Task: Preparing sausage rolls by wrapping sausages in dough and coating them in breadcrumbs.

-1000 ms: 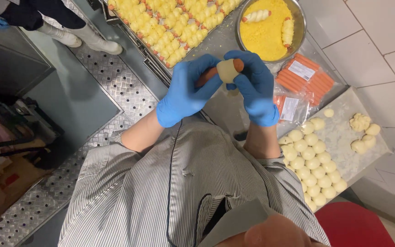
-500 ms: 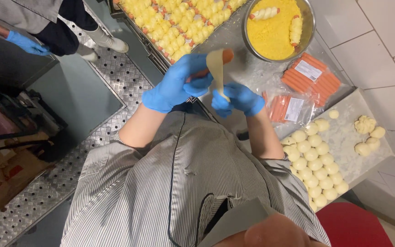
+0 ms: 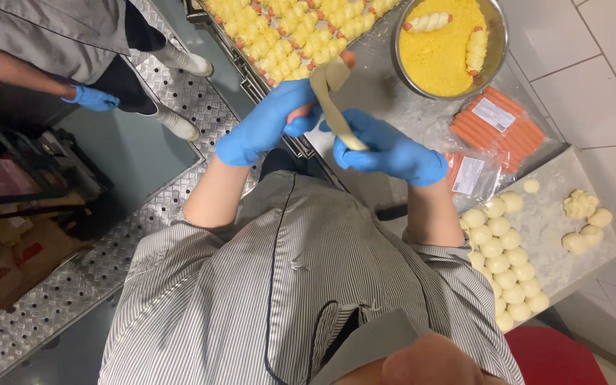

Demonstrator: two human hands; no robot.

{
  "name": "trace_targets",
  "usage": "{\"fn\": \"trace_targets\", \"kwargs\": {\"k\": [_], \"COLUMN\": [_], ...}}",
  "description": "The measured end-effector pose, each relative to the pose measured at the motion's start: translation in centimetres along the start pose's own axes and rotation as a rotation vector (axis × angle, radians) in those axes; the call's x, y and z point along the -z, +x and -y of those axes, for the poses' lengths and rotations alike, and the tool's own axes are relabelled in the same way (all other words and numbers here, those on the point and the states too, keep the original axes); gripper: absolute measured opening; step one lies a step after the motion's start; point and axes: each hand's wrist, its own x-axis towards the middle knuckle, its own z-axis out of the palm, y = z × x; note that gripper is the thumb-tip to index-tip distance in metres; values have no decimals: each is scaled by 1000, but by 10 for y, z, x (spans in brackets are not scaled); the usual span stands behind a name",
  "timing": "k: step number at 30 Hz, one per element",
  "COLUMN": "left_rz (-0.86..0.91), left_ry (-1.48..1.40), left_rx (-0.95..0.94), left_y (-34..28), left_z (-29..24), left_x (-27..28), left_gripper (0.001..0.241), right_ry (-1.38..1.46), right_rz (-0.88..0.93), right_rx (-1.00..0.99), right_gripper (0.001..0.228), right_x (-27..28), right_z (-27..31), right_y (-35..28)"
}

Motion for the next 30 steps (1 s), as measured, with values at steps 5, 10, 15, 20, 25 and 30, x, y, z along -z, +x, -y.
{"fn": "trace_targets", "kwargs": {"k": [5,10,15,20,25,30], "left_rz": [308,676,-30,-223,467,314], "left_ry": [-472,464,1032,570,94,718], "left_rx": [63,-77,-174,-297,-174,-95], "left_y": [-8,-7,5,0,-12,-6], "left_z": [8,-23,41,54,21,35], "left_x": [11,-6,2,32,26,13], "left_gripper": [32,31,28,32,37,36], "right_ry": [-112,-394,-892,-775,-313,-655], "right_rz": [330,41,-450,-550,208,-210], "right_rx": [-84,95,203,113,176,308], "right_gripper": [36,42,44,61,28,35], "right_x": [30,40,-19,-2,34,-5], "right_z": [-56,-9,24,-27,-93,-43], "right_y": [22,28,17,34,54,52]}}
